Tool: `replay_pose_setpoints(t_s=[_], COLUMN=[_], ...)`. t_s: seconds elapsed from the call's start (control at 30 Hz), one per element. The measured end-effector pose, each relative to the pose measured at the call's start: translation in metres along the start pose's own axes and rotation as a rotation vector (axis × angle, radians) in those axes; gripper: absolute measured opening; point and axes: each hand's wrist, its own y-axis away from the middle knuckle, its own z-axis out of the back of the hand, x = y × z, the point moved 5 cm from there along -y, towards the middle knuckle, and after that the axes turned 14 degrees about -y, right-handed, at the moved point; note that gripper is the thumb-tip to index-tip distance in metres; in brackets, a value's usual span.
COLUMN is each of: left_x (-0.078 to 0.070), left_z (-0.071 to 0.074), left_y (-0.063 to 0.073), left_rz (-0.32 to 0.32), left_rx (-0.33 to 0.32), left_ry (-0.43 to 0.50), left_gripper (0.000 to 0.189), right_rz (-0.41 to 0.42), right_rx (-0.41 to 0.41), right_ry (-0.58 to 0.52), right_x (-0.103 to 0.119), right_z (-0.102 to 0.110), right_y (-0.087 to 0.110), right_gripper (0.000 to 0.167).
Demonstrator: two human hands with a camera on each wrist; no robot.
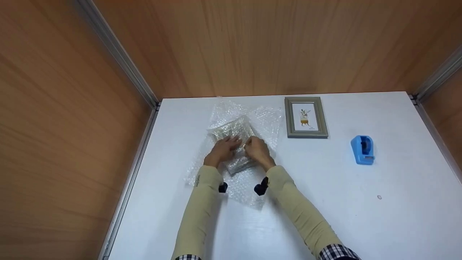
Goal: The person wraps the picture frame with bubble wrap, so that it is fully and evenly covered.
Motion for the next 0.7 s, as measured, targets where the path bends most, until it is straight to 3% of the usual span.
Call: replay_pose_setpoints(t_s=[0.17,0.3,0.53,0.7], left_x=[0.001,0.002,0.003,0.002], left_z=[-0.001,0.0,-0.001,0.0], left_y=[0.0,0.002,0.002,0.002], left_rz=[0.0,0.014,0.032,0.014], left_rx=[0.0,0.023,0.033,0.03], left_ry=[0.002,0.027,0.035,0.029], left_gripper=[0.05,0.05,0.05,0.049], right_rz=[0.325,0.531,0.61,0.66], right_rx=[-0.013,-0.027,0.023,-0.017], right_ry=[0.225,0.368,0.547,0.736], right_x=[0.001,-0.001,-0.002,0.001], right_z=[-0.005,-0.011,-0.021,-0.026], right_y=[0.011,0.021,0.025,0.028], right_gripper=[0.022,0.026,0.033,0.035])
